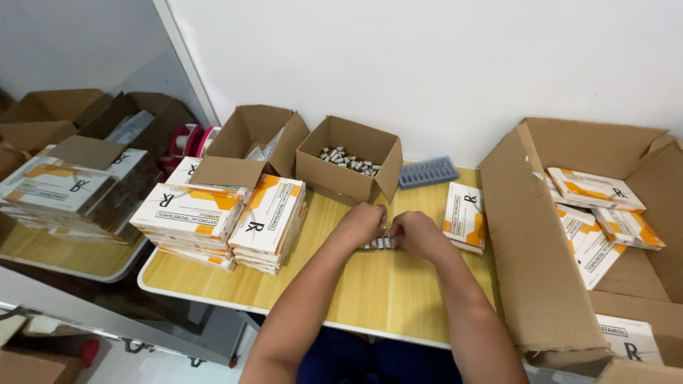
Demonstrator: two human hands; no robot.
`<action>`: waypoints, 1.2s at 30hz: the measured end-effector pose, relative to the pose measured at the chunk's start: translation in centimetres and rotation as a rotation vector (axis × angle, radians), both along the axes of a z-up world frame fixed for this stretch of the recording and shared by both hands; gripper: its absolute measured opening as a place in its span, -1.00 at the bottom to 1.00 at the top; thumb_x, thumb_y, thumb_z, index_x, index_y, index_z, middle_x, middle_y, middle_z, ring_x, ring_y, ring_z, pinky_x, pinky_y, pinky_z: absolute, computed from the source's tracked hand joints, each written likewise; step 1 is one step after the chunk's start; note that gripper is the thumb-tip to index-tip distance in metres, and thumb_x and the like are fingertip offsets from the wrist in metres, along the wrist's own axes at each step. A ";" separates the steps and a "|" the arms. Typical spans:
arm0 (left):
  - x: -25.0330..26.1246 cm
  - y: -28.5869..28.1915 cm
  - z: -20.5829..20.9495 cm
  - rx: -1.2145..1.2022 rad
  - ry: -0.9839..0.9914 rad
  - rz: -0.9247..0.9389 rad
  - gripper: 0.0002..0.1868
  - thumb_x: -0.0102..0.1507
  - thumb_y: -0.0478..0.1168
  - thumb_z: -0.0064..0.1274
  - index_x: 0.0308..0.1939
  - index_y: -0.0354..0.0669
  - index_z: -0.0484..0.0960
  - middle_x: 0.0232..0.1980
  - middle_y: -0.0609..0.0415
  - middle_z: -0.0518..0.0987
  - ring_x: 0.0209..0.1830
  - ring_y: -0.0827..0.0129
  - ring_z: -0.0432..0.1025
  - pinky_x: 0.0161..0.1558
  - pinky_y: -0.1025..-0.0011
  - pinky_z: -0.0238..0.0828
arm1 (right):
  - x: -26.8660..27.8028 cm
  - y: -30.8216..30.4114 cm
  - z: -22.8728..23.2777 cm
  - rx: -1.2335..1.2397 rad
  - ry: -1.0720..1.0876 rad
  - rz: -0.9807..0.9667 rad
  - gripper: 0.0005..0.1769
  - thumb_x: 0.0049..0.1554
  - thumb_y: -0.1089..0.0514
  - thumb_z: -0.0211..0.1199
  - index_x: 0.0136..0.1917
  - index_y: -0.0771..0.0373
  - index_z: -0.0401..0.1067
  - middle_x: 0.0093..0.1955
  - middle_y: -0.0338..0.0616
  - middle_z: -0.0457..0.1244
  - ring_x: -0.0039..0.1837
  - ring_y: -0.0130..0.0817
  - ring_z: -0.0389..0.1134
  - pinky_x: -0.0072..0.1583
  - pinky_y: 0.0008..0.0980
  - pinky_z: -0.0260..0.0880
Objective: The person places small vials into a plastic blister pack, inserts the filled pack into a cardboard box, and seals the box. The person repeats this process with multiple vials and boxes.
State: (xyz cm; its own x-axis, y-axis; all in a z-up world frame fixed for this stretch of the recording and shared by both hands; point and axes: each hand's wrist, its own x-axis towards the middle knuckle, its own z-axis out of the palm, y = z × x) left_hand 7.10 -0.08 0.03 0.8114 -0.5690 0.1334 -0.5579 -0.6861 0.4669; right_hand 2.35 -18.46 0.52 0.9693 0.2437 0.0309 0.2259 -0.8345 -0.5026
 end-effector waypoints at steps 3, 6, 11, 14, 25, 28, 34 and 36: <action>-0.9 0.2 1.9 0.026 -0.025 -0.027 -0.72 0.09 -0.18 0.33 -0.23 -0.20 0.63 -0.24 -0.18 0.65 -0.15 -0.10 0.55 -0.13 0.02 0.49 | 0.1 0.2 0.1 0.066 0.004 0.009 -0.90 -0.10 0.35 0.36 -0.25 0.26 0.53 -0.25 -0.05 0.44 -0.14 -0.17 0.50 -0.05 -0.22 0.48; -2.4 0.2 4.8 -0.043 -0.110 0.013 -0.86 0.23 -0.19 0.20 -0.20 -0.15 0.70 -0.24 -0.15 0.67 -0.20 -0.07 0.58 -0.14 0.04 0.50 | -0.4 0.4 0.9 0.076 -0.014 0.030 -0.90 -0.05 0.30 0.39 -0.24 0.27 0.49 -0.28 -0.04 0.40 -0.18 -0.13 0.45 -0.08 -0.18 0.43; 0.3 1.1 9.7 -0.555 -0.188 0.205 -0.77 0.25 -0.10 0.11 -0.18 -0.18 0.73 -0.24 -0.12 0.70 -0.29 0.10 0.63 -0.19 0.17 0.55 | -1.2 1.0 3.6 0.203 -0.175 -0.141 -0.80 0.03 0.15 0.44 -0.22 0.28 0.46 -0.33 -0.03 0.36 -0.25 -0.17 0.40 -0.14 -0.22 0.39; 7.3 1.1 10.0 -0.229 -0.262 0.401 -0.80 0.28 -0.14 0.15 -0.20 -0.19 0.75 -0.19 -0.19 0.68 -0.17 -0.03 0.59 -0.09 0.09 0.52 | -1.7 1.4 4.1 0.258 -0.187 -0.174 -0.78 0.04 0.12 0.44 -0.18 0.29 0.47 -0.34 -0.03 0.35 -0.27 -0.21 0.39 -0.16 -0.25 0.38; 24.8 -1.4 -2.2 0.511 0.322 0.475 -0.59 0.27 -0.09 0.08 0.21 0.09 0.70 0.40 -0.01 0.51 0.39 0.06 0.40 0.32 0.08 0.34 | -1.0 1.2 3.2 0.163 -0.143 -0.146 -0.72 0.03 0.06 0.45 -0.08 0.27 0.52 -0.30 0.00 0.36 -0.20 -0.07 0.41 -0.09 -0.13 0.39; 25.2 -1.4 -2.2 0.500 0.350 0.460 -0.58 0.26 -0.12 0.10 0.22 0.05 0.69 0.40 -0.02 0.51 0.36 0.02 0.44 0.29 0.07 0.39 | -1.1 1.3 3.4 0.156 -0.133 -0.150 -0.72 0.04 0.06 0.44 -0.07 0.27 0.52 -0.30 0.01 0.36 -0.19 -0.06 0.41 -0.08 -0.12 0.39; 21.3 -1.1 1.3 0.470 0.218 0.449 -0.62 0.27 -0.17 0.13 0.18 -0.05 0.67 0.34 -0.03 0.53 0.32 0.04 0.45 0.22 0.02 0.41 | -1.4 0.9 3.7 0.193 -0.188 -0.133 -0.71 0.04 0.05 0.44 -0.06 0.27 0.52 -0.28 0.01 0.37 -0.19 -0.07 0.42 -0.09 -0.15 0.41; 18.7 -0.6 3.4 0.416 0.123 0.439 -0.66 0.27 -0.18 0.15 0.13 -0.08 0.70 0.27 -0.08 0.58 0.26 0.04 0.49 0.16 0.03 0.45 | -1.5 0.6 3.6 0.203 -0.206 -0.124 -0.72 0.04 0.06 0.44 -0.07 0.28 0.52 -0.27 0.00 0.37 -0.18 -0.10 0.43 -0.09 -0.15 0.41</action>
State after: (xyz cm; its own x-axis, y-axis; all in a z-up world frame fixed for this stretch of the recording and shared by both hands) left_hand 25.77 -0.66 3.46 0.9770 -0.1630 -0.1376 -0.1415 -0.9779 0.1538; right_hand 0.86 -17.84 4.15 0.9595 0.0931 0.2658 0.2434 -0.7491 -0.6161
